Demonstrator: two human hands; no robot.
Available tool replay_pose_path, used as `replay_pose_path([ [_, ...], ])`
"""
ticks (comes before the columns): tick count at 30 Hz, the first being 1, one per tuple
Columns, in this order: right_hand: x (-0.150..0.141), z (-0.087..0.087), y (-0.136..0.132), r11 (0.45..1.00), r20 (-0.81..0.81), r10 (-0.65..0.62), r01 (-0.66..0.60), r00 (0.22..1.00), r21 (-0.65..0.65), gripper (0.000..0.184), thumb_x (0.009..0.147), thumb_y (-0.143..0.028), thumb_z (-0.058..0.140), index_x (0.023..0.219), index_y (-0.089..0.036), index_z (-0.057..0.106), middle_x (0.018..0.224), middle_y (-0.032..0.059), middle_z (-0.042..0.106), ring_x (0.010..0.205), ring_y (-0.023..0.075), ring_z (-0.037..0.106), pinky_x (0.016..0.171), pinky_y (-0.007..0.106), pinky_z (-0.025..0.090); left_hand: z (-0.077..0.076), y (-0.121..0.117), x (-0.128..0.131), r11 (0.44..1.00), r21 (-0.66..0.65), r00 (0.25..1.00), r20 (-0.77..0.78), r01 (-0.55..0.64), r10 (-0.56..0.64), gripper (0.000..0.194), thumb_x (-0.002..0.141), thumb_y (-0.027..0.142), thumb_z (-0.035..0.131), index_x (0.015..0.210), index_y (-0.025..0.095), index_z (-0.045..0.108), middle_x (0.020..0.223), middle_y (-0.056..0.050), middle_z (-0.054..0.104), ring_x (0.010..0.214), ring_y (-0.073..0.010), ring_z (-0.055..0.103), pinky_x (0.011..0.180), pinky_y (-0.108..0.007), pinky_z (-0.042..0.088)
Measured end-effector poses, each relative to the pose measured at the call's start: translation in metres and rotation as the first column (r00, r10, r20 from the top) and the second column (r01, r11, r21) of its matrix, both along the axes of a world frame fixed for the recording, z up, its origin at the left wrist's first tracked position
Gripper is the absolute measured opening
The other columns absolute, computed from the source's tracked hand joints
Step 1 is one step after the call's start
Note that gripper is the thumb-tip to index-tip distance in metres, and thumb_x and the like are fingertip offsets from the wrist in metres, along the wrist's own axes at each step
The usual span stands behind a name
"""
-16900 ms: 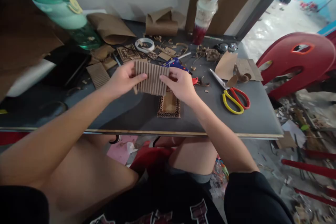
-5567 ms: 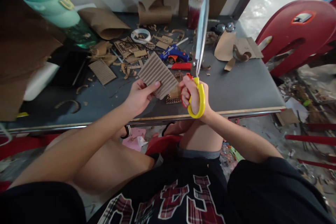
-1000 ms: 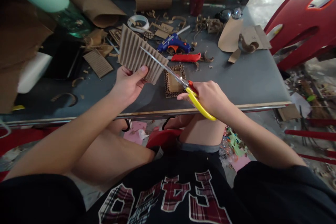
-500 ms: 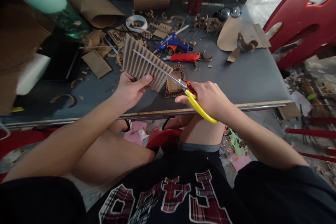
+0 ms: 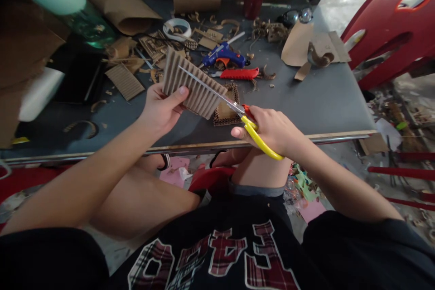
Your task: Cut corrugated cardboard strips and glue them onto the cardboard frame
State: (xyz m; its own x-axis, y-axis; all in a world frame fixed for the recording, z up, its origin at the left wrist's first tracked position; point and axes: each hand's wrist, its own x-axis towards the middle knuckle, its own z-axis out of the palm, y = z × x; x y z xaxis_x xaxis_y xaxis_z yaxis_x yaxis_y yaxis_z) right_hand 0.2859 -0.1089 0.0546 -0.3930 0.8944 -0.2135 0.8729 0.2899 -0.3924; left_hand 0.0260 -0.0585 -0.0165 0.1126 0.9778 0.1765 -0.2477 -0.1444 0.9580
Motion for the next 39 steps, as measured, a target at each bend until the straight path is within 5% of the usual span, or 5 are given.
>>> replay_pose_path([
  [5, 0.000, 0.000, -0.001, 0.998, -0.039, 0.051, -0.052, 0.998, -0.024, 0.078, 0.077, -0.096, 0.025, 0.089, -0.022, 0.046, 0.085, 0.0078, 0.060, 0.070, 0.0200, 0.051, 0.063, 0.032, 0.033, 0.003, -0.002, 0.001, 0.999, 0.033, 1.000, -0.006, 0.018, -0.018, 0.046, 0.066, 0.059, 0.088, 0.076, 0.021, 0.065, 0.070, 0.001, 0.060, 0.066, -0.0149, 0.063, 0.060, -0.029, 0.057],
  [11, -0.004, 0.000, 0.002, 1.000, -0.019, 0.000, 0.001, 1.000, 0.005, 0.078, 0.077, -0.097, 0.027, 0.082, -0.022, 0.049, 0.070, 0.0034, 0.053, 0.061, 0.0166, 0.045, 0.061, 0.031, 0.029, 0.003, -0.003, 0.001, 0.998, 0.060, 0.999, -0.033, 0.020, -0.018, 0.046, 0.069, 0.055, 0.088, 0.066, 0.019, 0.060, 0.060, 0.002, 0.051, 0.058, -0.0120, 0.055, 0.056, -0.027, 0.052],
  [16, -0.008, -0.011, 0.003, 0.996, 0.024, -0.043, 0.041, 0.999, 0.082, 0.077, 0.081, -0.094, 0.016, 0.070, -0.023, 0.044, 0.060, 0.0020, 0.047, 0.053, 0.0133, 0.035, 0.058, 0.030, 0.023, -0.002, -0.001, 0.002, 1.000, 0.012, 1.000, 0.005, 0.023, -0.023, 0.048, 0.063, 0.056, 0.090, 0.070, 0.017, 0.063, 0.067, 0.002, 0.058, 0.060, -0.0095, 0.056, 0.055, -0.022, 0.051],
  [28, -0.013, -0.017, -0.001, 0.990, 0.050, -0.076, 0.070, 0.996, 0.125, 0.079, 0.086, -0.090, 0.017, 0.066, -0.021, 0.051, 0.057, 0.0043, 0.052, 0.052, 0.0142, 0.042, 0.058, 0.031, 0.025, -0.003, 0.000, 0.003, 0.996, -0.054, 0.996, 0.052, 0.074, -0.071, 0.050, 0.059, 0.056, 0.093, 0.078, 0.019, 0.067, 0.077, 0.001, 0.067, 0.069, -0.0132, 0.065, 0.065, -0.027, 0.060],
  [39, -0.007, -0.025, 0.004, 0.990, 0.107, -0.007, -0.008, 0.994, 0.138, 0.101, 0.075, -0.099, 0.014, 0.112, -0.015, 0.058, 0.094, 0.0153, 0.069, 0.076, 0.0274, 0.061, 0.060, 0.030, 0.027, 0.000, -0.002, 0.004, 0.993, -0.062, 0.995, 0.006, 0.096, -0.096, 0.048, 0.055, 0.056, 0.094, 0.071, 0.018, 0.070, 0.067, 0.002, 0.065, 0.057, -0.0079, 0.059, 0.053, -0.019, 0.054],
])
